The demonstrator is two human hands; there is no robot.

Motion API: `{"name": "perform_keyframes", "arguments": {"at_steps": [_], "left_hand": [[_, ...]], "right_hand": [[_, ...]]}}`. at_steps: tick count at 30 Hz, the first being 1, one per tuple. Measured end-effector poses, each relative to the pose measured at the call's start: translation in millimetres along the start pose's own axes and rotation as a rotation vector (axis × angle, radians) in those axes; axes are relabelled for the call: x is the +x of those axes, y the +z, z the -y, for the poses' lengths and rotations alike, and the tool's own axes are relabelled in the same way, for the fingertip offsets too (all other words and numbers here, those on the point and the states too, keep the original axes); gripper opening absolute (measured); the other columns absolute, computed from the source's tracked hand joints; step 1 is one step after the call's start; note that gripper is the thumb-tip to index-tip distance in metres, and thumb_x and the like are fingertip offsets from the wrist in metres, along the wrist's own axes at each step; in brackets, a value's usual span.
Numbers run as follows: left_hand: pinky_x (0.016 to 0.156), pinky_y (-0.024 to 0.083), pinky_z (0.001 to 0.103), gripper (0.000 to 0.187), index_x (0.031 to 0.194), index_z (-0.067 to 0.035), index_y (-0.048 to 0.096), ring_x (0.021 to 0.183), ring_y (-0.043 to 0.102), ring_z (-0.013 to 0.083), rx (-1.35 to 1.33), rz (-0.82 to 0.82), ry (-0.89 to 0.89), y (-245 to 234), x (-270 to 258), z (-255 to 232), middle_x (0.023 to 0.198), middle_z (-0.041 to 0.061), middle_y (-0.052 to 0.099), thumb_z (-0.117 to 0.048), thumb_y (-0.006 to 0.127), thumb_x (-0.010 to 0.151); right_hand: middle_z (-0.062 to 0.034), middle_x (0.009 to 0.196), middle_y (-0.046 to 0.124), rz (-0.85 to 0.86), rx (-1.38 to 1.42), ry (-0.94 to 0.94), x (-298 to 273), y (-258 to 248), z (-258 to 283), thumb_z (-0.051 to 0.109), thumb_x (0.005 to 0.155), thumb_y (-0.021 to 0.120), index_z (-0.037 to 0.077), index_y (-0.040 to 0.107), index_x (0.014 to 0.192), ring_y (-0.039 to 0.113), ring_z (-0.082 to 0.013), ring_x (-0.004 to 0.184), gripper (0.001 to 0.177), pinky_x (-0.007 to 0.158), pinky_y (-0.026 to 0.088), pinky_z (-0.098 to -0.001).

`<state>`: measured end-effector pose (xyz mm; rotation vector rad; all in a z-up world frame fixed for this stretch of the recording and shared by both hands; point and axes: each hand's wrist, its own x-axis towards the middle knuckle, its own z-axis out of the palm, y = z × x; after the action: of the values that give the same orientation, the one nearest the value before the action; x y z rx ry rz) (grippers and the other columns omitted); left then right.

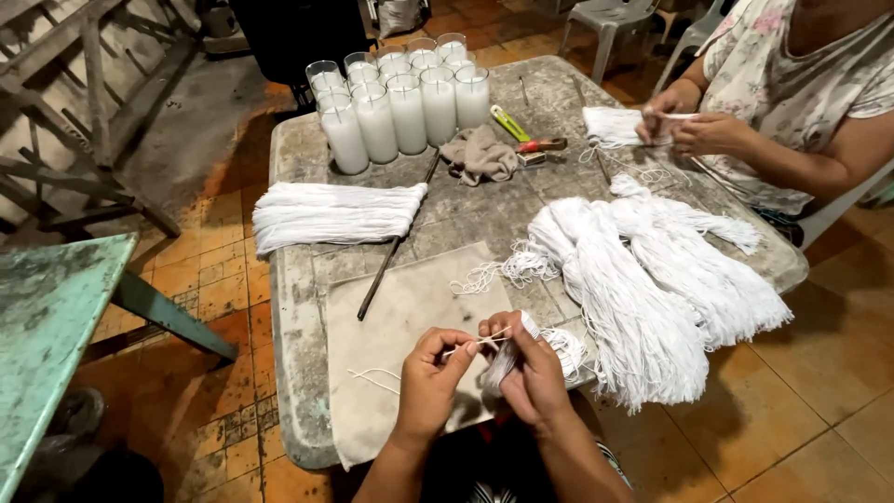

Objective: Preparing cotton wicks by wrapping and bundling them for candle making.

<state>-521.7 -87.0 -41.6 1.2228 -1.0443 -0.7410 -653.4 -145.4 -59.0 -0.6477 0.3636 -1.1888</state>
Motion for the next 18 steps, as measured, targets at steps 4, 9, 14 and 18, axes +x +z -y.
{"name": "perform_keyframes", "arguments": {"at_steps": [4,9,14,18], "left_hand": [[0.073,0.06,0.026,0.003,0.095,-0.006,0.073,0.07,0.074,0.0142,-0.14,0.063,0.055,3.3,-1.6,-6.0,0.091,0.005,0.061,-0.008,0.072,0.093],[0.08,0.05,0.028,0.007,0.095,-0.013,0.075,0.085,0.062,0.016,0.134,0.08,0.179,-1.6,0.6,-19.6,0.088,0.003,0.063,-0.019,0.07,0.094],[0.076,0.049,0.024,0.001,0.088,-0.012,0.078,0.08,0.062,0.0113,0.044,0.189,0.062,-6.0,8.4,13.4,0.083,0.001,0.067,-0.013,0.078,0.089],[0.085,0.053,0.029,0.004,0.09,-0.01,0.077,0.088,0.068,0.0149,0.105,0.156,-0.082,-26.7,36.6,34.1,0.089,0.003,0.074,-0.013,0.077,0.087]], "right_hand": [[-0.0237,0.136,0.055,0.197,0.264,0.204,-1.4,-6.2,1.0,0.028,0.099,0.058,-0.008,0.051,0.137,0.053,-0.0332,0.13,0.053,0.1,0.052,-0.0427],[-0.007,0.113,0.059,0.536,-0.403,0.153,-27.5,40.6,36.0,0.015,0.075,0.084,0.007,0.016,0.161,0.059,-0.013,0.096,0.11,0.085,0.047,-0.0227],[-0.0288,0.07,0.076,-0.08,-0.49,0.08,3.6,-92.7,40.5,0.028,0.096,0.061,-0.007,0.072,0.097,0.067,-0.0308,0.046,0.037,0.036,0.044,-0.0333],[0.0064,0.083,0.057,-0.394,0.101,-0.587,18.7,-24.3,168.8,0.035,0.1,0.065,0.017,0.065,0.115,0.049,-0.0041,0.065,0.023,0.061,0.04,-0.0201]]}}
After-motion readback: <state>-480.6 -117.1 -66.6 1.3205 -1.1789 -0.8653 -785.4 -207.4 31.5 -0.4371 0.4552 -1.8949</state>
